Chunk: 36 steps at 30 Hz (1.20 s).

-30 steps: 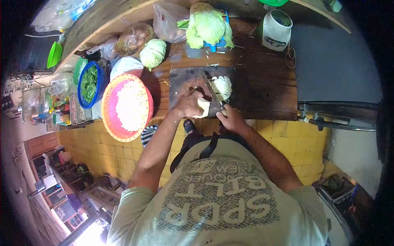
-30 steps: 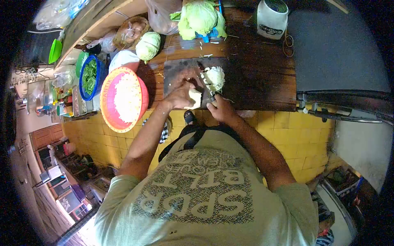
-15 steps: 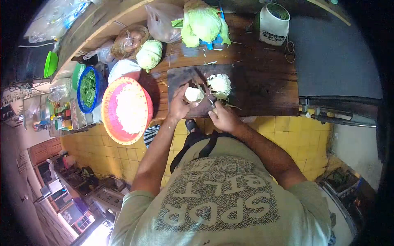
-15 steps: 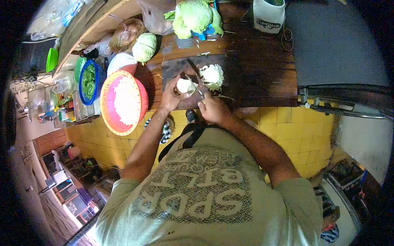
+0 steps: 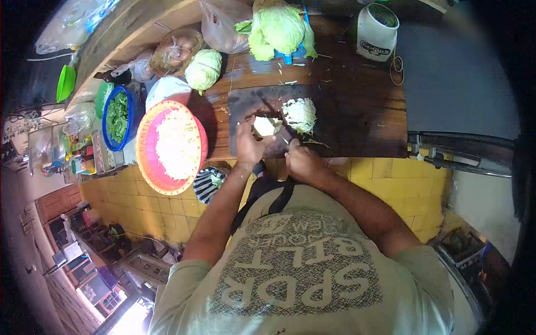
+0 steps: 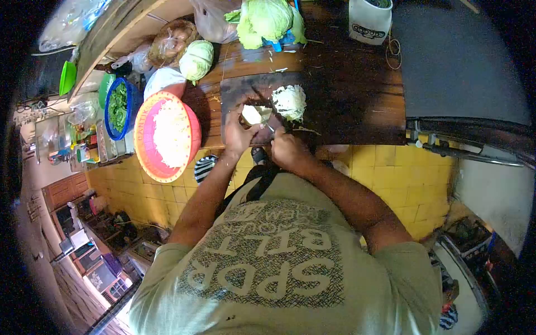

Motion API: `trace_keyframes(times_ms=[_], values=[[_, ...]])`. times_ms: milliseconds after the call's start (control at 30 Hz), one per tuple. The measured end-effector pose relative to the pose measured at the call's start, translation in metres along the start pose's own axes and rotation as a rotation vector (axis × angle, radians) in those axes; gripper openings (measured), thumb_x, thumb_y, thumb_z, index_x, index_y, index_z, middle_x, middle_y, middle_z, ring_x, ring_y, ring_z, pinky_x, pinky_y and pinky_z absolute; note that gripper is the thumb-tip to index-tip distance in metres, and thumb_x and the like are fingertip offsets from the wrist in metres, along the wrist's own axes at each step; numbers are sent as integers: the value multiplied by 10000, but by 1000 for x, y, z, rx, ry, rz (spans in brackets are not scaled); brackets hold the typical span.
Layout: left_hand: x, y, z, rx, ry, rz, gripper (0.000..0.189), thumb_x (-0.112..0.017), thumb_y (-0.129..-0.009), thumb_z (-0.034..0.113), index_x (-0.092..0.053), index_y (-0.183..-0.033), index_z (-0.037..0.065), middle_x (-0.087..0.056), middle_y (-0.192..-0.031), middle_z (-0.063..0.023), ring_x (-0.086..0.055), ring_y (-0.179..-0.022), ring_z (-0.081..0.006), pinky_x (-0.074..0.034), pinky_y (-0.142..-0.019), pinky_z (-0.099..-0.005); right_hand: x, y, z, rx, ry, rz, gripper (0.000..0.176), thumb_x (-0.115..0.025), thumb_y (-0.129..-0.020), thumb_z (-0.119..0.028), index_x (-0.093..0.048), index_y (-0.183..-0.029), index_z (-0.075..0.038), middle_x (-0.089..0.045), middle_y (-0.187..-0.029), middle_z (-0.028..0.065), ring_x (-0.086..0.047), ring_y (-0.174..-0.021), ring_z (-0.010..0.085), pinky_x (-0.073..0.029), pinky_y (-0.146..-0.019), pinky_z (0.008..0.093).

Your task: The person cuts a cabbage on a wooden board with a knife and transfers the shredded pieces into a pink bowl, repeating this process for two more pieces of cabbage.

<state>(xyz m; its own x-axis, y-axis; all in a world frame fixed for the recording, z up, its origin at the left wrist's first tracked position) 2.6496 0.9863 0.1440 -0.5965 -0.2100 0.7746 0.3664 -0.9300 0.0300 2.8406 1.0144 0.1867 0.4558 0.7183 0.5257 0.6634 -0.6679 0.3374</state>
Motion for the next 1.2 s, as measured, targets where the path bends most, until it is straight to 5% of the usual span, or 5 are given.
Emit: trace_keyframes(times_ms=[433, 767, 900, 1033, 1200], values=[[-8, 3, -7, -57, 38, 159, 810, -881, -609, 208, -483, -1266, -49, -511, -1041, -171, -513, -952, -316, -455, -861, -400, -36, -30, 47, -126, 137, -56, 274, -502, -876, -123, -426, -1028, 93, -630, -887, 330, -643, -859, 465, -505, -735, 534], [22, -16, -23, 7, -51, -5, 871, -800, -674, 185, -356, -1386, -49, -468, -1242, -221, -431, -1196, -368, -365, -1060, -390, -5, 15, 65, -20, -46, 79, 399, -637, -837, -315, -530, -1015, 26, -604, -871, 270, -603, -819, 461, -479, -725, 526], [11, -1, -32, -66, 27, 90, 933, -803, -675, 139, -285, -1429, -44, -427, -1340, -236, -395, -1265, -386, -333, -1090, -415, 2, -52, 40, 160, 35, 554, 385, -709, -786, -250, -508, -1008, -8, -620, -864, 234, -607, -841, 446, -474, -702, 500], [19, 28, -28, -24, 25, 157, 888, -780, -718, 125, -288, -1445, -6, -364, -1423, -261, -361, -1325, -414, -301, -1120, -410, 5, -111, 28, 156, 147, 327, 375, -712, -756, -195, -503, -1008, -13, -620, -856, 239, -598, -840, 458, -462, -697, 530], [16, 82, -43, 190, 551, 7, 694, -752, -826, 220, -408, -1398, 31, -584, -1212, -152, -554, -1145, -247, -436, -995, -356, 12, -95, 21, 126, 91, 326, 377, -670, -772, -151, -515, -1075, 11, -633, -859, 241, -635, -845, 430, -499, -727, 508]])
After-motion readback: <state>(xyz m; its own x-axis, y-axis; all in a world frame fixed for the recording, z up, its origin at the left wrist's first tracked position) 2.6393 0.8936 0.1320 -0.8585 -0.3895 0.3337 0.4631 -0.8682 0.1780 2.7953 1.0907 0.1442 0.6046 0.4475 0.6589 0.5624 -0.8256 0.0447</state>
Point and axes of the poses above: each hand's wrist, its own y-axis away from the middle knuckle, its own x-axis out of the back of the hand, z = x × y, the point moved 1 cm from there along -y, towards the middle knuckle
